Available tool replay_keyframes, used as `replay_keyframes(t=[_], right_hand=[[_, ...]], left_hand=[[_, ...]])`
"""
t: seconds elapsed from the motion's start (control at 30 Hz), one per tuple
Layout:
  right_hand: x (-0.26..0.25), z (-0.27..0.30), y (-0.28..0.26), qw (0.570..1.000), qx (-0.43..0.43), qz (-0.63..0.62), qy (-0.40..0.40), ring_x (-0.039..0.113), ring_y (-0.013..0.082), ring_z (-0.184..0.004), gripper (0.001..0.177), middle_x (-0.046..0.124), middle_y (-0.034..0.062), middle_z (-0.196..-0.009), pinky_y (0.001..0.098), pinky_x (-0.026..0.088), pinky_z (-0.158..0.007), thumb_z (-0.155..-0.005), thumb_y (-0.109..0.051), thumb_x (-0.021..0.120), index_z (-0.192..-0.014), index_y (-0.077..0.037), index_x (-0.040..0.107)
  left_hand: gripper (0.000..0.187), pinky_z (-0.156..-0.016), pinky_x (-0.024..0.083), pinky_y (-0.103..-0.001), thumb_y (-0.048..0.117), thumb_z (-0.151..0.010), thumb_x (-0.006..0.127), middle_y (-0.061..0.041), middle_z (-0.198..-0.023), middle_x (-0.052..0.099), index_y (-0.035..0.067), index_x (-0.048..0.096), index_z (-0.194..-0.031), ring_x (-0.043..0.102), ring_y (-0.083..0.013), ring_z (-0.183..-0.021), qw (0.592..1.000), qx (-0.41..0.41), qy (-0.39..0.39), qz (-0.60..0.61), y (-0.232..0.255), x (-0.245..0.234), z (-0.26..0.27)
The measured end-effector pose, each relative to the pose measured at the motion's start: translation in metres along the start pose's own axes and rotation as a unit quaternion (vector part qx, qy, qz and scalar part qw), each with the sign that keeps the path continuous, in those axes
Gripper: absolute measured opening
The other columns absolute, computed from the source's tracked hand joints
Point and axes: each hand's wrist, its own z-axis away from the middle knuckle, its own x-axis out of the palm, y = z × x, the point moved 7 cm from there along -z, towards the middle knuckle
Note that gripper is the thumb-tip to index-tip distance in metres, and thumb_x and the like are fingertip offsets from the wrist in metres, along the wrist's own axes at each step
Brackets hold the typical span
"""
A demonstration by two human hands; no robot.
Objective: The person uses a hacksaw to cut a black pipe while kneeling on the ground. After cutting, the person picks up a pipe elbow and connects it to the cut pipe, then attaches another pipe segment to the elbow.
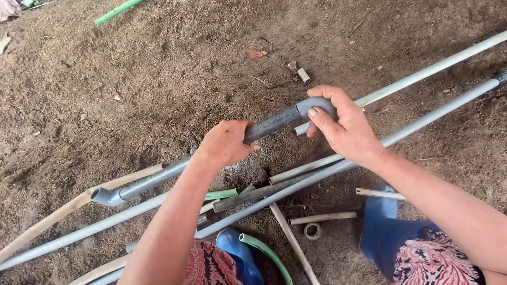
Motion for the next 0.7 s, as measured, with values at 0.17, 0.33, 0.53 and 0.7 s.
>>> replay_keyframes(t=[0.17, 0.33, 0.53, 0.7], right_hand=[[0.004, 0.000, 0.004, 0.999, 0.003, 0.030, -0.038, 0.066, 0.0196, -0.058, 0.027, 0.061, 0.0098, -0.059, 0.0311, 0.055, -0.062, -0.096, -0.012, 0.050, -0.121, -0.003, 0.048], [0.007, 0.003, -0.003, 0.998, 0.029, 0.028, -0.044, 0.062, 0.0171, -0.052, 0.027, 0.055, 0.0072, -0.055, 0.0296, 0.055, -0.057, -0.095, -0.012, 0.049, -0.121, -0.005, 0.048], [0.007, 0.002, 0.010, 0.996, 0.058, 0.026, -0.064, 0.059, 0.0160, -0.051, 0.026, 0.051, 0.0062, -0.057, 0.0286, 0.053, -0.056, -0.097, -0.014, 0.046, -0.122, -0.006, 0.047], [0.002, -0.007, 0.002, 0.977, 0.145, 0.080, -0.131, 0.060, 0.0243, -0.075, 0.032, 0.057, 0.0170, -0.079, 0.0364, 0.052, -0.071, -0.098, -0.022, 0.044, -0.124, -0.005, 0.048]], left_hand=[[0.050, -0.086, 0.053, -0.042, 0.041, -0.080, 0.066, -0.012, -0.106, 0.068, 0.014, 0.059, -0.122, 0.064, -0.0296, -0.102, 0.999, 0.010, -0.045, 0.012, 0.001, 0.006, 0.004], [0.042, -0.082, 0.055, -0.043, 0.036, -0.081, 0.064, -0.010, -0.098, 0.069, 0.020, 0.060, -0.120, 0.067, -0.0301, -0.093, 1.000, -0.006, -0.003, -0.019, 0.005, -0.006, 0.007], [0.030, -0.071, 0.058, -0.041, 0.030, -0.078, 0.064, -0.004, -0.083, 0.069, 0.026, 0.059, -0.107, 0.069, -0.0265, -0.080, 0.993, 0.008, 0.092, -0.079, -0.002, -0.010, 0.002], [0.029, -0.068, 0.057, -0.044, 0.025, -0.077, 0.061, -0.008, -0.080, 0.068, 0.027, 0.059, -0.106, 0.069, -0.0299, -0.077, 0.990, 0.030, 0.125, -0.055, -0.004, -0.005, -0.002]])
